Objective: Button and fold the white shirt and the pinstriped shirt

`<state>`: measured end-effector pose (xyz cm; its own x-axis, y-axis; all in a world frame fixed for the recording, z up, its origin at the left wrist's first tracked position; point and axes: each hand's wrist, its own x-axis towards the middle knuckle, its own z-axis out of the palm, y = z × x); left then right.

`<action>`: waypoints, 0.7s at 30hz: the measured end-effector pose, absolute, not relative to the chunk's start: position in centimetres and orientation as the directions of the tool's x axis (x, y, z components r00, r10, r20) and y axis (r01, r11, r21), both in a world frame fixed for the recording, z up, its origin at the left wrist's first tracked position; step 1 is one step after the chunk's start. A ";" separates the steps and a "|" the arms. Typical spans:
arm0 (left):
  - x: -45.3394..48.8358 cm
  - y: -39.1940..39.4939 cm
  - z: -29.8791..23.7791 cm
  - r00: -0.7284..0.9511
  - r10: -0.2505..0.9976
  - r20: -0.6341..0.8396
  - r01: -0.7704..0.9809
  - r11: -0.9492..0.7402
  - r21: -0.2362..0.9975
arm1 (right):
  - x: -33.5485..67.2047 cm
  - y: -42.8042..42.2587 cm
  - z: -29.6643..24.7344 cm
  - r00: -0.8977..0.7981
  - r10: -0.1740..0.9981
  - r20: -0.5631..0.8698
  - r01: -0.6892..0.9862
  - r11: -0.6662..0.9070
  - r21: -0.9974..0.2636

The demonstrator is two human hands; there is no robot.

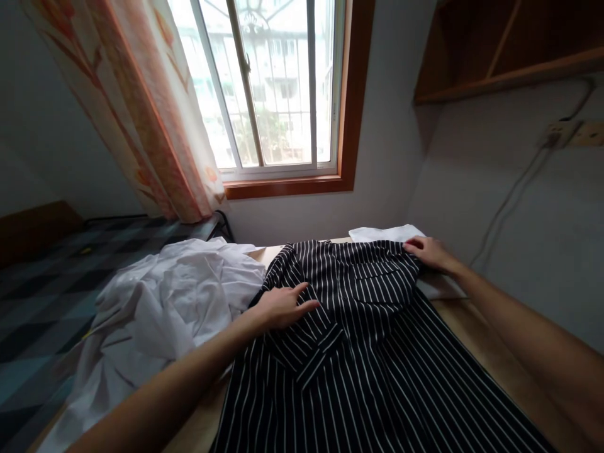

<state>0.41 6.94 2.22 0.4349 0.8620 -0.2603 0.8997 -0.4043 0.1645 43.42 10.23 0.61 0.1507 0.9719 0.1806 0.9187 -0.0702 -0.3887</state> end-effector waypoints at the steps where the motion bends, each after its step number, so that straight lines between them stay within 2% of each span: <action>1: 0.6 8.2 3.2 0.412 0.878 -0.245 0.909 -0.375 0.183 | 43.7 10.6 0.8 0.258 0.939 0.225 0.894 -0.144 -0.425; 2: 0.8 9.7 4.1 0.401 0.893 -0.203 0.910 -0.363 0.202 | 43.8 11.1 1.1 0.339 0.907 0.249 0.873 -0.205 -0.442; 4: 1.1 13.0 5.0 0.346 0.938 -0.027 0.912 -0.329 0.247 | 43.4 12.2 1.4 0.396 0.880 0.261 0.864 -0.261 -0.430; 6: 1.2 16.1 4.7 0.168 0.981 0.100 0.930 -0.191 0.312 | 42.2 13.3 1.4 0.379 0.899 0.219 0.878 -0.275 -0.391; 9: 1.2 19.0 2.6 -0.092 0.995 0.044 0.936 0.071 0.345 | 40.3 14.3 0.9 0.284 0.958 0.025 0.917 -0.264 -0.298; 11: 1.1 19.6 1.1 -0.100 0.995 -0.018 0.950 0.101 0.295 | 39.2 14.3 0.7 0.200 0.974 -0.102 0.945 -0.219 -0.244; 12: 1.1 19.5 0.5 -0.073 0.997 -0.018 0.959 0.075 0.274 | 38.7 14.2 0.7 0.190 0.976 -0.108 0.952 -0.210 -0.224; 13: 1.1 19.3 0.0 -0.048 0.999 0.013 0.964 0.043 0.262 | 38.4 14.0 0.8 0.211 0.977 -0.042 0.955 -0.215 -0.206; 14: 1.1 18.9 -0.4 -0.042 0.996 0.074 0.964 0.021 0.264 | 38.0 13.7 0.9 0.248 0.964 0.090 0.955 -0.228 -0.191; 16: 0.9 18.0 -0.7 -0.082 0.965 0.249 0.954 0.004 0.298 | 37.3 13.0 0.9 0.271 0.875 0.401 0.962 -0.227 -0.153; 17: 0.8 17.5 -0.8 -0.114 0.941 0.320 0.948 0.007 0.317 | 37.0 12.7 0.8 0.240 0.832 0.500 0.971 -0.209 -0.118; 18: 0.6 17.0 -0.9 -0.133 0.925 0.356 0.946 0.011 0.325 | 36.7 12.5 0.6 0.202 0.825 0.528 0.979 -0.190 -0.078; 19: 0.4 16.6 -1.0 -0.131 0.927 0.351 0.948 0.014 0.317 | 36.5 12.2 0.3 0.178 0.860 0.478 0.983 -0.179 -0.043; 21: 0.1 16.0 -1.1 -0.096 0.968 0.231 0.963 0.031 0.267 | 36.1 12.0 -0.1 0.215 0.940 0.263 0.975 -0.223 0.001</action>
<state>0.08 16.02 -1.07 -0.0956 0.9681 0.2314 0.9633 0.0314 0.2668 36.05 12.05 -0.09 0.2151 0.9404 0.2634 0.9747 -0.2233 0.0012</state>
